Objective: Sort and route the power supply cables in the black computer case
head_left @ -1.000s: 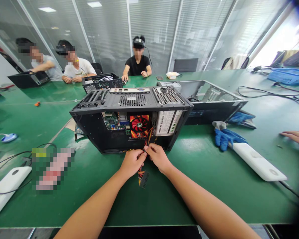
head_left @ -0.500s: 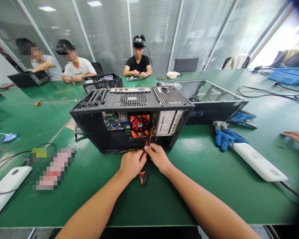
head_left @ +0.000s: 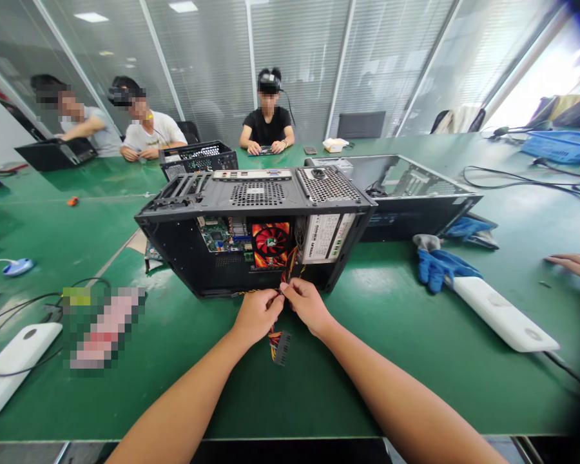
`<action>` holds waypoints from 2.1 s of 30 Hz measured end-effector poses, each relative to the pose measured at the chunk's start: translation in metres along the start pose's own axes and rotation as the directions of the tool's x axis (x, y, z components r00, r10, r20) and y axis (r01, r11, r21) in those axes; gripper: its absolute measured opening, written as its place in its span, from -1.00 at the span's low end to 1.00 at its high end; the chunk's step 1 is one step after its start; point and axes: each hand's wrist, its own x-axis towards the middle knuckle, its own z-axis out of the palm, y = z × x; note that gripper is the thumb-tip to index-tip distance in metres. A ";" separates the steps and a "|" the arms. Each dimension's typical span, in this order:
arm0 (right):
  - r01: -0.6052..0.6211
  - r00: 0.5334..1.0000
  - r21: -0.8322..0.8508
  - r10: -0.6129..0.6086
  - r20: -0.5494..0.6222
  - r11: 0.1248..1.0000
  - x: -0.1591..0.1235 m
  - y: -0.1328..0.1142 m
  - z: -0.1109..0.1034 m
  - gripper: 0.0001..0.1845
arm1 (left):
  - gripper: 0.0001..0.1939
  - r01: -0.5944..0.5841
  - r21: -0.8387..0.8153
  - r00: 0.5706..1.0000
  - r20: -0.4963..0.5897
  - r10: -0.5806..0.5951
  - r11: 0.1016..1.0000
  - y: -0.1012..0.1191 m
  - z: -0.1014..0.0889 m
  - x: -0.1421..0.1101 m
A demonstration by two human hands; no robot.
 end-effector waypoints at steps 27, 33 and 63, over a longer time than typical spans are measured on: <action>-0.006 1.000 0.061 0.004 0.027 0.998 0.000 -0.001 -0.001 -0.51 | -0.65 0.091 -0.132 0.991 0.106 -0.077 0.987 0.004 -0.002 0.001; -0.001 1.000 0.025 0.000 0.006 1.000 0.000 0.000 0.000 -0.51 | -0.65 0.032 -0.035 0.998 0.057 -0.030 0.999 0.002 -0.002 0.000; -0.100 0.985 0.318 0.047 0.168 0.943 -0.001 -0.005 -0.001 -0.55 | -0.63 0.464 -0.675 0.886 0.364 -0.288 0.573 0.001 -0.003 0.004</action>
